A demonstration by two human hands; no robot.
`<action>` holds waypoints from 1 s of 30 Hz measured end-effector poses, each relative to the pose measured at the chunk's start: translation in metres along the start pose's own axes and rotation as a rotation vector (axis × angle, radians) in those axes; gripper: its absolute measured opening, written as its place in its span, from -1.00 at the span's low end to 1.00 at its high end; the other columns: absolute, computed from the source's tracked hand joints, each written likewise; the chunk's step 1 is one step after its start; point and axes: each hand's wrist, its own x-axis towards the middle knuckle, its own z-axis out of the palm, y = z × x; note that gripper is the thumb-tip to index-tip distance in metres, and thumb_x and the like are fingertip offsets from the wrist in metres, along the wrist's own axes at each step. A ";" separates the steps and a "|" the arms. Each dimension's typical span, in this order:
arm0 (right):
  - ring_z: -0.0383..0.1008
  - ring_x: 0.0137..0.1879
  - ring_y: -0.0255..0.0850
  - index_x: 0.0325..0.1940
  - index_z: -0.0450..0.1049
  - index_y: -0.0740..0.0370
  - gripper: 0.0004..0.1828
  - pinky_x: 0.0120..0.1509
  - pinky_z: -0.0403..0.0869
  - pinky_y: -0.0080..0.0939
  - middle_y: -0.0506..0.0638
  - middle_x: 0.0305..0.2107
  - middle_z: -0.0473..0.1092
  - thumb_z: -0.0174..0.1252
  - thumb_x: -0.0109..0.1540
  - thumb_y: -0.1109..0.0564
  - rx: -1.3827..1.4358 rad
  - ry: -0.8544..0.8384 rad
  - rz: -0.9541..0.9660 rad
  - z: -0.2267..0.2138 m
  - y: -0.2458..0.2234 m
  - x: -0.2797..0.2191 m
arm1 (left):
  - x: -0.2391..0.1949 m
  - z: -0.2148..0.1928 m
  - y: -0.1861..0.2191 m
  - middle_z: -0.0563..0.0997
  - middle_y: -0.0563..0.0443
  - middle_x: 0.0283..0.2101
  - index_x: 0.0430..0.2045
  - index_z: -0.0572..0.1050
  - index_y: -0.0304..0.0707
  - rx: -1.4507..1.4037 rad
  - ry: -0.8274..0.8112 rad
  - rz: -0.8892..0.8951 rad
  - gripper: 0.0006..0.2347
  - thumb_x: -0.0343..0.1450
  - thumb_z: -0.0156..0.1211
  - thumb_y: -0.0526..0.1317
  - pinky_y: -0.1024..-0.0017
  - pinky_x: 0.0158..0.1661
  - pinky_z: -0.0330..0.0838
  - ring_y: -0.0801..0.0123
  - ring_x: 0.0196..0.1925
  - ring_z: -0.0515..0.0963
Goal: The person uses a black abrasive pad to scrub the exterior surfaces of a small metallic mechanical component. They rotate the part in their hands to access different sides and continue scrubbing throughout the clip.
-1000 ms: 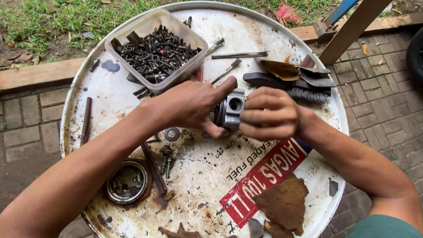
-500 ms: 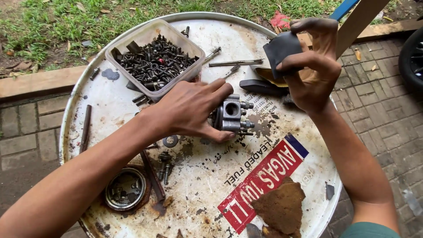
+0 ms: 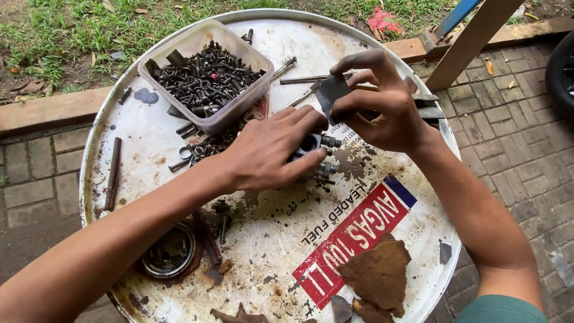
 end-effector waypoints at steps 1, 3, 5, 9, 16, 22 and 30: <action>0.37 0.28 0.13 -0.18 0.57 0.28 -0.87 0.12 0.60 0.04 0.29 0.09 0.19 0.31 0.29 0.42 0.001 -0.004 -0.003 -0.001 -0.002 0.000 | 0.000 -0.002 0.002 0.43 -0.34 0.23 0.26 0.17 -0.16 -0.001 0.005 -0.003 -0.32 0.42 -0.61 0.29 0.40 -0.61 0.34 0.05 0.01 0.53; 0.37 0.25 0.14 -0.18 0.57 0.30 -0.88 0.11 0.65 0.05 0.29 0.09 0.19 0.33 0.28 0.41 0.000 0.014 -0.011 -0.001 -0.005 0.000 | -0.001 -0.007 0.005 0.36 -0.28 0.31 0.25 0.16 -0.14 -0.039 -0.056 -0.045 -0.38 0.44 -0.50 0.26 0.31 -0.43 0.50 0.05 0.15 0.46; 0.37 0.27 0.15 -0.18 0.56 0.31 -0.88 0.11 0.65 0.05 0.30 0.09 0.18 0.31 0.29 0.42 0.013 0.025 -0.005 -0.003 -0.006 0.000 | 0.000 -0.008 0.003 0.41 -0.26 0.25 0.27 0.14 -0.17 -0.093 -0.064 -0.067 -0.37 0.43 -0.46 0.27 0.22 -0.28 0.54 0.11 0.05 0.52; 0.26 0.40 0.12 -0.11 0.62 0.22 -0.96 0.09 0.69 -0.03 0.27 0.17 0.07 0.30 0.35 0.26 0.030 0.013 0.005 -0.006 -0.006 -0.002 | 0.000 -0.016 -0.001 0.43 -0.34 0.27 0.30 0.16 -0.22 -0.254 -0.082 -0.090 -0.35 0.42 -0.16 0.26 0.07 0.08 0.49 0.03 0.16 0.53; 0.26 0.20 -0.05 -0.10 0.63 0.05 -0.88 -0.07 0.72 -0.10 0.17 0.03 0.07 0.41 0.29 0.11 -0.047 0.152 0.023 -0.010 -0.005 -0.009 | 0.000 -0.032 -0.005 0.60 -0.20 0.06 0.07 0.39 -0.35 -0.399 -0.125 -0.043 -0.45 0.49 -0.34 0.16 0.27 0.00 0.44 0.23 0.00 0.60; 0.21 0.25 -0.05 -0.06 0.61 0.00 -0.79 -0.23 0.69 -0.30 0.14 0.10 0.08 0.43 0.37 0.29 -0.049 0.263 0.022 -0.019 0.001 -0.013 | -0.003 -0.037 -0.011 0.31 -0.31 0.38 0.36 0.10 -0.33 -0.416 -0.272 -0.140 -0.28 0.41 -0.20 0.25 0.14 0.25 0.32 0.09 0.32 0.44; 0.34 0.46 0.39 0.14 0.49 0.37 -0.77 0.45 0.59 0.23 0.57 0.37 0.14 0.19 0.38 0.38 0.098 -0.010 0.024 -0.023 0.005 -0.004 | -0.002 -0.037 -0.016 0.29 -0.29 0.39 0.38 0.09 -0.35 -0.130 -0.270 -0.140 -0.26 0.43 -0.23 0.29 0.14 0.23 0.35 0.06 0.31 0.41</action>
